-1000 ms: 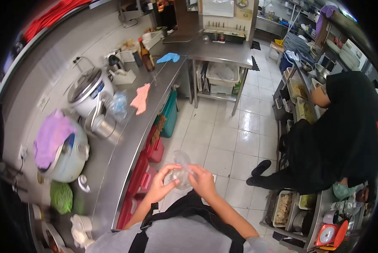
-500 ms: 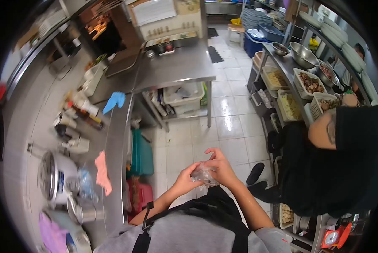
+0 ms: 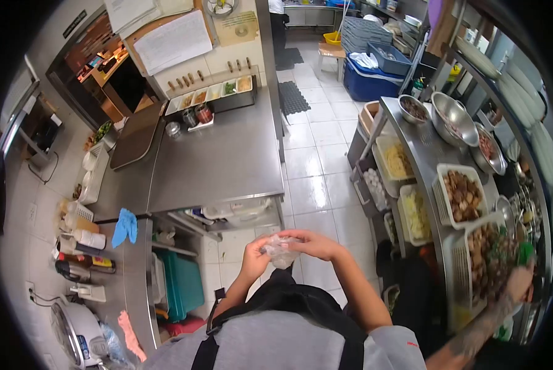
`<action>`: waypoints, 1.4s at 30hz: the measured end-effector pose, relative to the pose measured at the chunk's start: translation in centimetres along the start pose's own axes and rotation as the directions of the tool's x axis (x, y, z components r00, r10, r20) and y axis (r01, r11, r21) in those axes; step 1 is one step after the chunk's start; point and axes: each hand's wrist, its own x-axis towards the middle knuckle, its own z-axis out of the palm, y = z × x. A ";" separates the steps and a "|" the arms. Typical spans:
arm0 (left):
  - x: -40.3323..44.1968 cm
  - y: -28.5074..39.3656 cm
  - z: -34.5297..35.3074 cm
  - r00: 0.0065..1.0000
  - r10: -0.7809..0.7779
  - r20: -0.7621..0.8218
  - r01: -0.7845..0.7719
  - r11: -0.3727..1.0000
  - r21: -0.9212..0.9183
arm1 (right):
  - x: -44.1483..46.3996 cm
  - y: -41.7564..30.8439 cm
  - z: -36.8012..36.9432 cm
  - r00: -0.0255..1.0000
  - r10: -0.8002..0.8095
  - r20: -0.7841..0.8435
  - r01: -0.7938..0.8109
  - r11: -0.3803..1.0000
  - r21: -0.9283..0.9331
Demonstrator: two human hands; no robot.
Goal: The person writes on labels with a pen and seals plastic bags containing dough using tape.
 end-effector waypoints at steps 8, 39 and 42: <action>21.6 -7.1 5.9 0.944 -0.256 0.210 0.265 0.964 -0.016 | 4.6 -0.6 -13.6 0.657 -0.106 -0.747 -0.007 0.989 -0.147; 93.3 -15.6 71.9 0.699 0.563 0.441 -0.631 0.775 0.011 | -3.8 20.8 -36.4 -0.531 0.538 -0.654 -0.335 0.576 0.746; 95.7 -30.7 76.9 0.426 0.082 0.901 -0.828 0.436 0.352 | 5.3 33.7 -32.0 -0.336 0.816 -0.470 0.378 0.574 0.727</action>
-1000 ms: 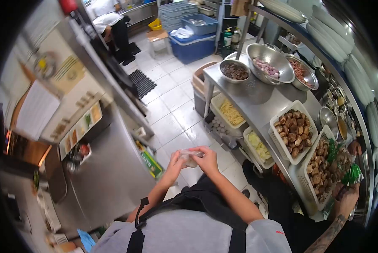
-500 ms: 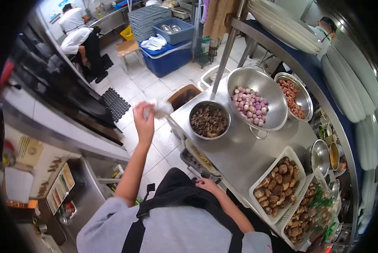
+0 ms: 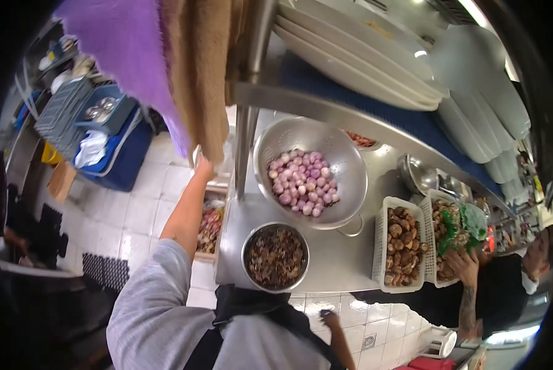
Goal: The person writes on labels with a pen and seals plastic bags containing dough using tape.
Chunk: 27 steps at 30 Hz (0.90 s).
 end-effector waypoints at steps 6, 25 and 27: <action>1.1 -4.1 6.1 0.887 -0.070 0.456 0.092 0.995 -0.027 | -5.6 -1.8 12.5 0.894 -0.247 0.375 0.439 0.654 -0.616; -17.1 -14.7 2.9 0.948 -0.243 -0.206 0.070 0.791 -0.608 | -15.4 -16.0 11.5 0.970 -0.182 -0.160 0.174 0.983 -0.063; -24.7 -17.9 3.3 0.990 0.080 0.117 -0.102 0.976 0.190 | -16.4 -15.5 10.0 0.958 -0.181 -0.223 0.206 0.974 0.096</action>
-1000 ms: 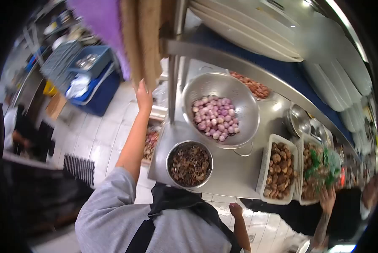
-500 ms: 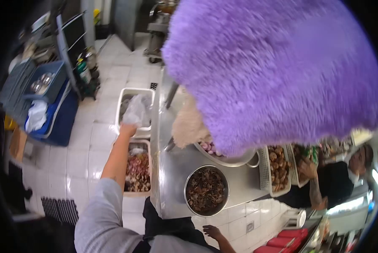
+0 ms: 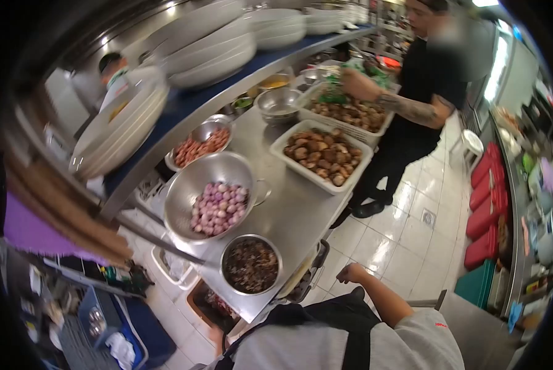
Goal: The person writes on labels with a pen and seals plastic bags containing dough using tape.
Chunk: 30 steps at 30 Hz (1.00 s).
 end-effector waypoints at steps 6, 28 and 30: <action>-9.3 19.4 5.8 0.574 0.309 0.758 -0.075 0.942 -0.327 | -5.6 1.9 -4.8 0.903 0.235 -0.360 -0.238 0.971 0.037; -35.6 86.2 12.5 -0.620 0.585 0.523 -0.555 0.143 -0.819 | -23.8 37.2 -20.9 0.244 0.797 -0.553 -0.222 0.601 0.768; -39.4 94.4 11.9 -0.569 0.512 0.643 -0.590 0.291 -0.753 | -26.6 38.5 -23.7 0.188 0.868 -0.460 -0.029 0.473 0.880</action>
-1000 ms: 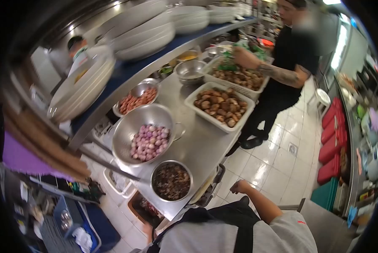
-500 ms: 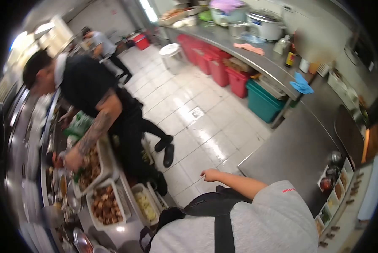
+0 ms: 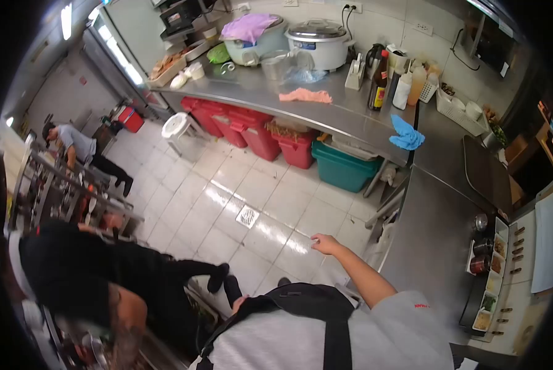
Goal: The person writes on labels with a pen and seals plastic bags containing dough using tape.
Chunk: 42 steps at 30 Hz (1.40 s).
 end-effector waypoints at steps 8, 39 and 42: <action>21.3 44.6 2.4 0.771 0.612 0.175 -0.630 0.697 0.341 | 4.5 -10.5 -15.8 0.943 0.286 -0.172 -0.142 0.810 0.568; 46.6 74.9 -1.9 0.691 0.646 0.324 -0.722 0.610 0.325 | 41.8 -5.2 -55.3 -0.026 0.421 -0.907 -0.277 0.868 0.411; 49.9 74.1 -10.4 0.765 0.581 0.277 -0.644 0.679 0.353 | 42.0 -9.2 -51.3 -0.153 0.435 -0.887 -0.345 0.817 0.461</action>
